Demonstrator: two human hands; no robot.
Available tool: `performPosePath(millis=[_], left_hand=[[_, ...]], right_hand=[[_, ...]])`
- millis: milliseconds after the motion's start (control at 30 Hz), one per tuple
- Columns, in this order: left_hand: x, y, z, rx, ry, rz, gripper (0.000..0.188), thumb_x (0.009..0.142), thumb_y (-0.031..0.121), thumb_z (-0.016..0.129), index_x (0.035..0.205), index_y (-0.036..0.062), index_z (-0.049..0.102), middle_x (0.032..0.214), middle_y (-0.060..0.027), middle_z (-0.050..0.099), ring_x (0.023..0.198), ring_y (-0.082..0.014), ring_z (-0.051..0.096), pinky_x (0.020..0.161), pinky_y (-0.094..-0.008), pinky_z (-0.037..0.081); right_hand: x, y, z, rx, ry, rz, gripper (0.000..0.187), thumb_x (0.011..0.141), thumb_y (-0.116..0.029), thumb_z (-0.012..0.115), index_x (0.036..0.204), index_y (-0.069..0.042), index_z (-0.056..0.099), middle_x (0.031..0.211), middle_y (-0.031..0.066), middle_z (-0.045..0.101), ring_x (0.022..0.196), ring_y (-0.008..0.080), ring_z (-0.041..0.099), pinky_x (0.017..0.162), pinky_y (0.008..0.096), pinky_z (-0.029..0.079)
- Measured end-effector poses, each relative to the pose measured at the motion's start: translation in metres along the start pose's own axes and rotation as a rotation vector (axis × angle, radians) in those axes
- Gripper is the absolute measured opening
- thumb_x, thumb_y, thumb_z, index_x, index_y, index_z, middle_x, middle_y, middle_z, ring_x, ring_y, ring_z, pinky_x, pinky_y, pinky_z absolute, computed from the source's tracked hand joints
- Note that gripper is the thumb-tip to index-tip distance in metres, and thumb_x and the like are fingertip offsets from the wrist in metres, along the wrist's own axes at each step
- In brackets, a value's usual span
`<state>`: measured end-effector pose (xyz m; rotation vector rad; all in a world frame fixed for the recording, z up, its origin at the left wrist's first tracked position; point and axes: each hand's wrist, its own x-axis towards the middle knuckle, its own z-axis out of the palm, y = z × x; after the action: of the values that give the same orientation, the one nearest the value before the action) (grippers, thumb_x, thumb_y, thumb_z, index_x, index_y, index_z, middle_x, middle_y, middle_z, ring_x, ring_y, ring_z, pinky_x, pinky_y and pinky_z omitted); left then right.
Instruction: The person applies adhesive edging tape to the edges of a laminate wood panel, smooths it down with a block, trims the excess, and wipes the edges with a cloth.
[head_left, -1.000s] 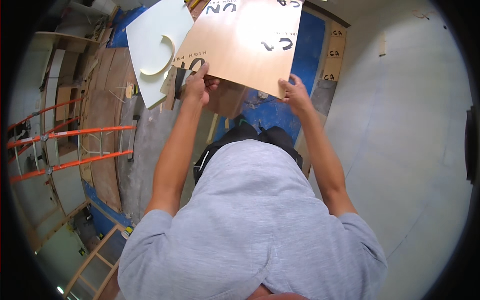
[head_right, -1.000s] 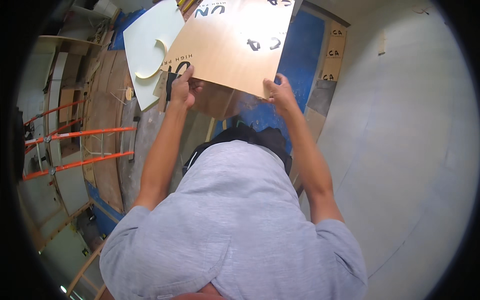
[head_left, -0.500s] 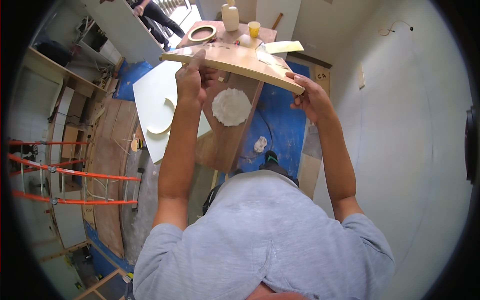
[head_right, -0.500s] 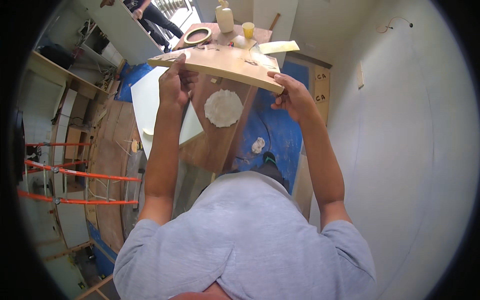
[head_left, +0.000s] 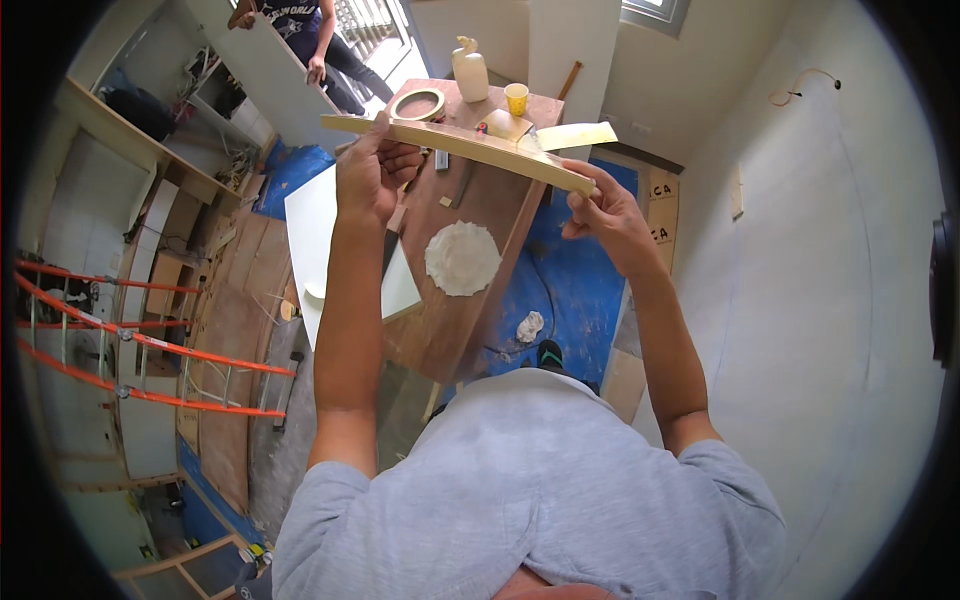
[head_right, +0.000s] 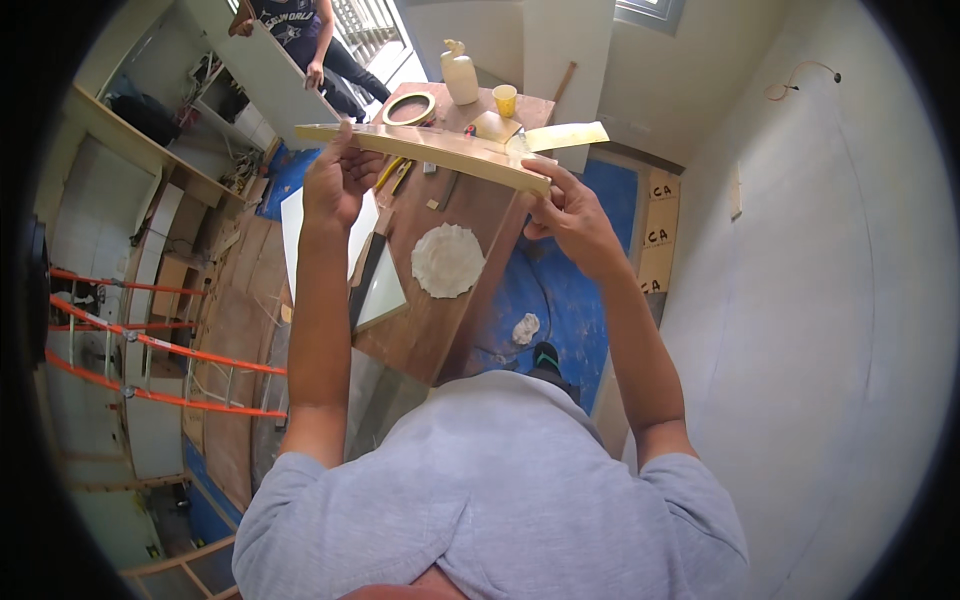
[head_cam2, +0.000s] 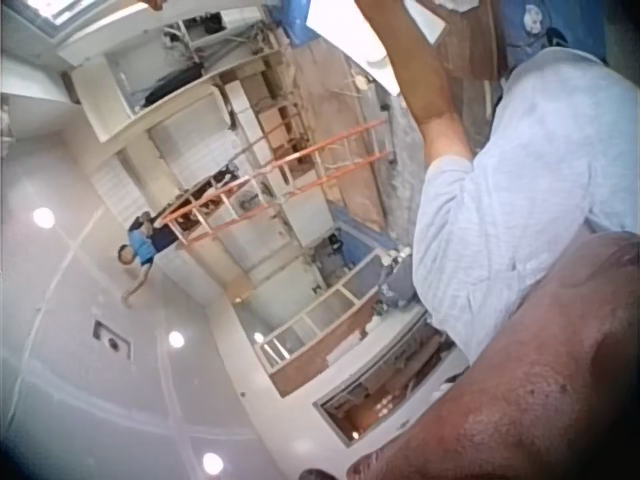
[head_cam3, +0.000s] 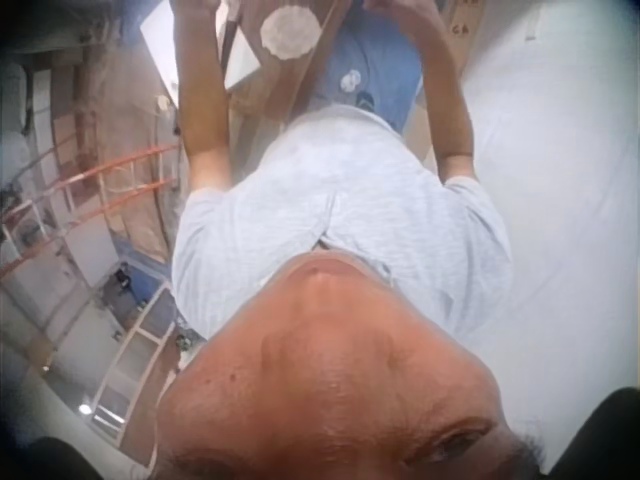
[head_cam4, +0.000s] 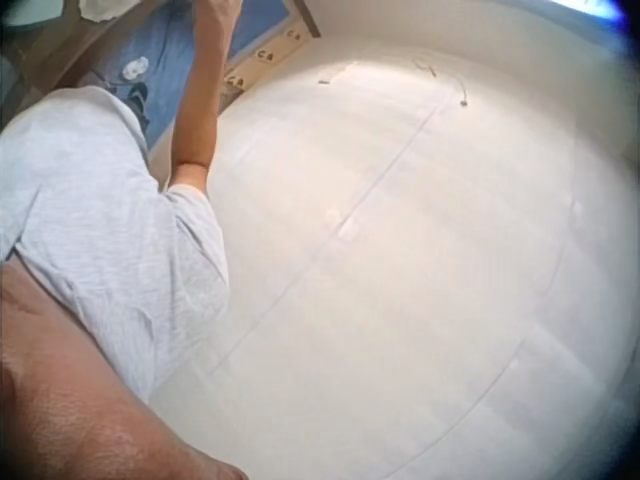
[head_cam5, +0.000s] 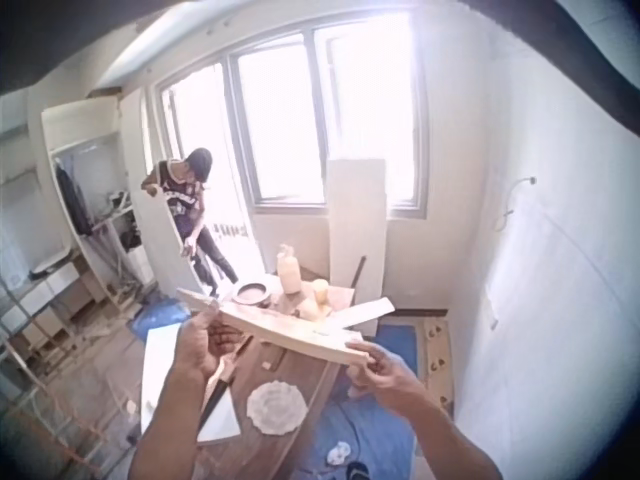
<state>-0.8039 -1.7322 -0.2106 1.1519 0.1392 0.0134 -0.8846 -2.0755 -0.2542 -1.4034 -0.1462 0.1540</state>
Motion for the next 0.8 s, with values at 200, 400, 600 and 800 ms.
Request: performPosePath(millis=[200, 400, 600, 800], left_hand=[[-0.001, 0.011, 0.041, 0.086, 0.062, 0.169, 0.029, 0.102, 0.028, 0.069, 0.097, -0.0001, 0.066, 0.087, -0.0144, 0.073, 0.072, -0.0195, 0.070, 0.063, -0.0285, 0.058], [-0.043, -0.041, 0.118, 1.006, 0.027, 1.303, 0.012, 0.091, 0.007, 0.072, 0.102, 0.0038, 0.071, 0.108, -0.0109, 0.070, 0.101, -0.0281, 0.068, 0.090, -0.0410, 0.054], [-0.050, -0.055, 0.162, 1.383, -0.298, 1.321, 0.053, 0.093, 0.028, 0.069, 0.142, 0.0089, 0.063, 0.150, -0.0122, 0.059, 0.144, -0.0352, 0.049, 0.122, -0.0584, 0.028], [-0.012, -0.040, 0.127, 1.503, -0.157, 1.377, 0.053, 0.096, 0.032, 0.068, 0.145, 0.0099, 0.062, 0.151, -0.0112, 0.058, 0.145, -0.0343, 0.048, 0.123, -0.0553, 0.029]], right_hand=[[0.038, 0.006, -0.010, -0.446, 0.286, -0.476, 0.038, 0.090, -0.010, 0.078, 0.128, -0.008, 0.073, 0.106, 0.0094, 0.068, 0.080, 0.0148, 0.060, 0.073, 0.0277, 0.052], [0.056, -0.008, -0.011, -0.707, 0.437, -0.731, 0.035, 0.087, -0.005, 0.075, 0.122, -0.005, 0.072, 0.120, 0.0122, 0.068, 0.094, 0.0280, 0.066, 0.081, 0.0372, 0.056], [0.065, -0.016, -0.010, -0.653, 0.398, -0.688, 0.029, 0.089, -0.004, 0.073, 0.117, 0.000, 0.069, 0.108, 0.0191, 0.070, 0.097, 0.0381, 0.070, 0.085, 0.0432, 0.056], [0.084, -0.020, -0.002, -0.547, 0.407, -0.700, 0.029, 0.090, -0.008, 0.076, 0.118, 0.000, 0.070, 0.105, 0.0172, 0.070, 0.094, 0.0338, 0.071, 0.082, 0.0408, 0.058]])
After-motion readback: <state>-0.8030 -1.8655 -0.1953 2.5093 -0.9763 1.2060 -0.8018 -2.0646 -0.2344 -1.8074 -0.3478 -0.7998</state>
